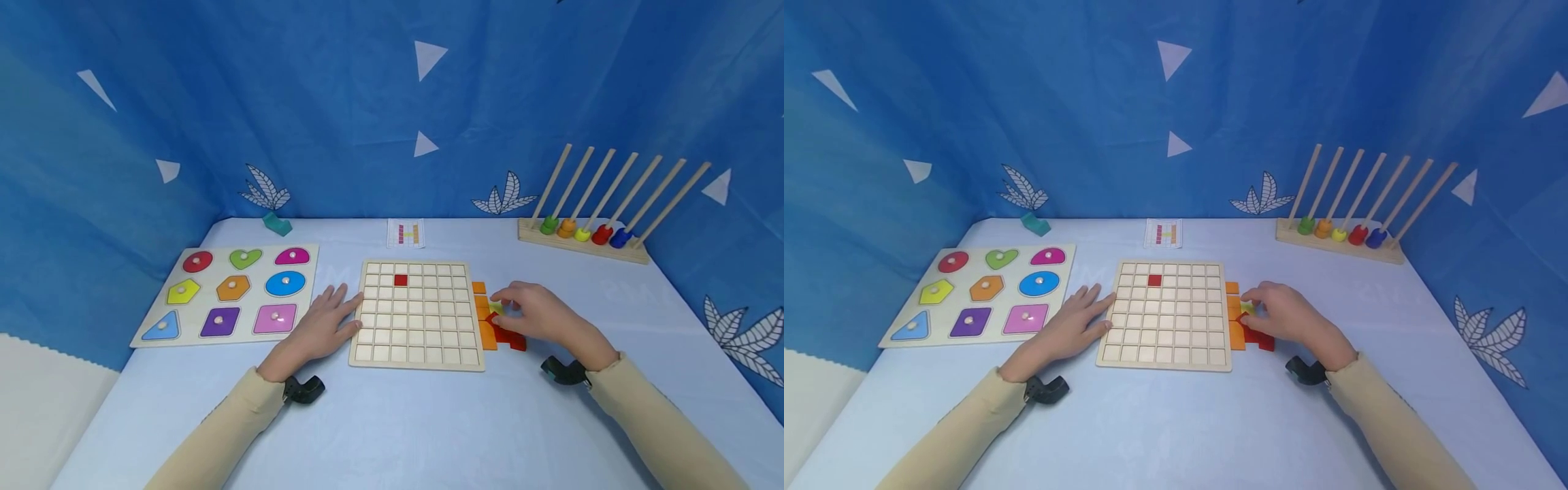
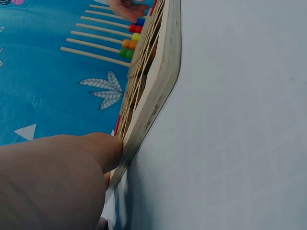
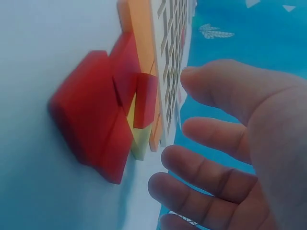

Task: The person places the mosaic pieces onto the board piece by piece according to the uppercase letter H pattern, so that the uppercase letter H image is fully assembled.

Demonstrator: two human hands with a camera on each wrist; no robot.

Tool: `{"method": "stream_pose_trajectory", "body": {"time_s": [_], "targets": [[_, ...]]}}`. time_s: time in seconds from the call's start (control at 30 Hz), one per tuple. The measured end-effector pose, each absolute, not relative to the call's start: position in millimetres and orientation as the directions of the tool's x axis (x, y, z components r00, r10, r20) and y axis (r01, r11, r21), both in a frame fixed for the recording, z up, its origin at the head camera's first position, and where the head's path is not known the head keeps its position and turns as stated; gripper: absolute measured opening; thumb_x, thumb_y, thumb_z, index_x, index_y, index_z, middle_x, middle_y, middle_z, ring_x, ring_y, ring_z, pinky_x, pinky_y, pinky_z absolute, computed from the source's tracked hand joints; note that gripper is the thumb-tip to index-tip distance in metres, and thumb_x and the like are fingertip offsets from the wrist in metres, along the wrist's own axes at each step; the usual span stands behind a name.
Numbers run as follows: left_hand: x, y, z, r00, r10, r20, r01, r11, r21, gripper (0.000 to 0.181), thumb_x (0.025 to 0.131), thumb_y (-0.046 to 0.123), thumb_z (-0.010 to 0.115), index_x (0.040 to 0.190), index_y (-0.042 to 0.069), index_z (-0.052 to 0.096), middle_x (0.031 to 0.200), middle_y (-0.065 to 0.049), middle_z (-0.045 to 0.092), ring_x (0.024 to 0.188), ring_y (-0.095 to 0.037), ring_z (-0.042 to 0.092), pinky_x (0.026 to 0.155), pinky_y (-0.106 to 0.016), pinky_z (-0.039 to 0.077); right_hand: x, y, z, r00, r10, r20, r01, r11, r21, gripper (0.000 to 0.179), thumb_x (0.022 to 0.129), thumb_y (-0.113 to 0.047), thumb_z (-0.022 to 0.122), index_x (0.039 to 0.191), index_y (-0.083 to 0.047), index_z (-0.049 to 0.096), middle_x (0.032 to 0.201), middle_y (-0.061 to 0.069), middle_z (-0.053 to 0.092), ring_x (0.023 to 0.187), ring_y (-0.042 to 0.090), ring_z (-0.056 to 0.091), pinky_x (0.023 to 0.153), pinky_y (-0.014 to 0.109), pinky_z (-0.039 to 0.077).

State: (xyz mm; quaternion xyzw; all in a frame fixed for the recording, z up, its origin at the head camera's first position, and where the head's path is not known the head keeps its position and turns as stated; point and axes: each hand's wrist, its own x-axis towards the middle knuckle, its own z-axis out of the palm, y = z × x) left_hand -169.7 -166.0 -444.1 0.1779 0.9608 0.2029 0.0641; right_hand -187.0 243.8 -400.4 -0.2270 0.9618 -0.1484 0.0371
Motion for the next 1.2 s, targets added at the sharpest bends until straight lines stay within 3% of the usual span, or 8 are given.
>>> {"method": "stream_pose_trajectory", "body": {"time_s": [0.6, 0.8, 0.97, 1.2], "targets": [[-170, -166, -443, -0.928, 0.369, -0.05, 0.32, 0.858, 0.403, 0.064, 0.102, 0.039, 0.057, 0.157, 0.014, 0.04, 0.167, -0.024, 0.026, 0.156, -0.05, 0.016, 0.125, -0.065, 0.018, -186, 244, -410, -0.887, -0.462, -0.011, -0.433, 0.839, -0.33, 0.042, 0.08, -0.034, 0.087, 0.11, -0.006, 0.076, 0.083, -0.002, 0.066, 0.074, 0.012, 0.054, 0.063, 0.023, 0.049], [-170, -165, -442, -0.927, 0.373, -0.047, 0.324, 0.857, 0.401, 0.063, 0.102, 0.039, 0.057, 0.157, 0.013, 0.04, 0.167, -0.024, 0.026, 0.156, -0.05, 0.016, 0.125, -0.064, 0.018, -186, 246, -411, -0.893, -0.45, 0.006, -0.426, 0.841, -0.332, 0.039, 0.077, -0.035, 0.089, 0.103, -0.008, 0.077, 0.08, -0.002, 0.064, 0.074, 0.012, 0.054, 0.064, 0.024, 0.049], [-169, -164, -440, -0.927, 0.373, -0.048, 0.323, 0.854, 0.408, 0.063, 0.102, 0.038, 0.056, 0.157, 0.013, 0.041, 0.167, -0.025, 0.026, 0.156, -0.049, 0.016, 0.126, -0.064, 0.018, -187, 246, -415, -0.889, -0.458, 0.007, -0.433, 0.836, -0.338, 0.033, 0.078, -0.033, 0.088, 0.098, -0.009, 0.077, 0.076, -0.003, 0.06, 0.072, 0.012, 0.05, 0.062, 0.024, 0.046], [-168, -164, -440, -0.927, 0.371, -0.058, 0.317, 0.856, 0.409, 0.063, 0.102, 0.039, 0.056, 0.157, 0.013, 0.04, 0.167, -0.024, 0.025, 0.156, -0.049, 0.015, 0.126, -0.064, 0.017, -187, 247, -416, -0.88, -0.474, 0.019, -0.451, 0.824, -0.343, 0.029, 0.08, -0.025, 0.086, 0.103, -0.009, 0.078, 0.081, -0.003, 0.065, 0.073, 0.011, 0.053, 0.064, 0.024, 0.05]]}}
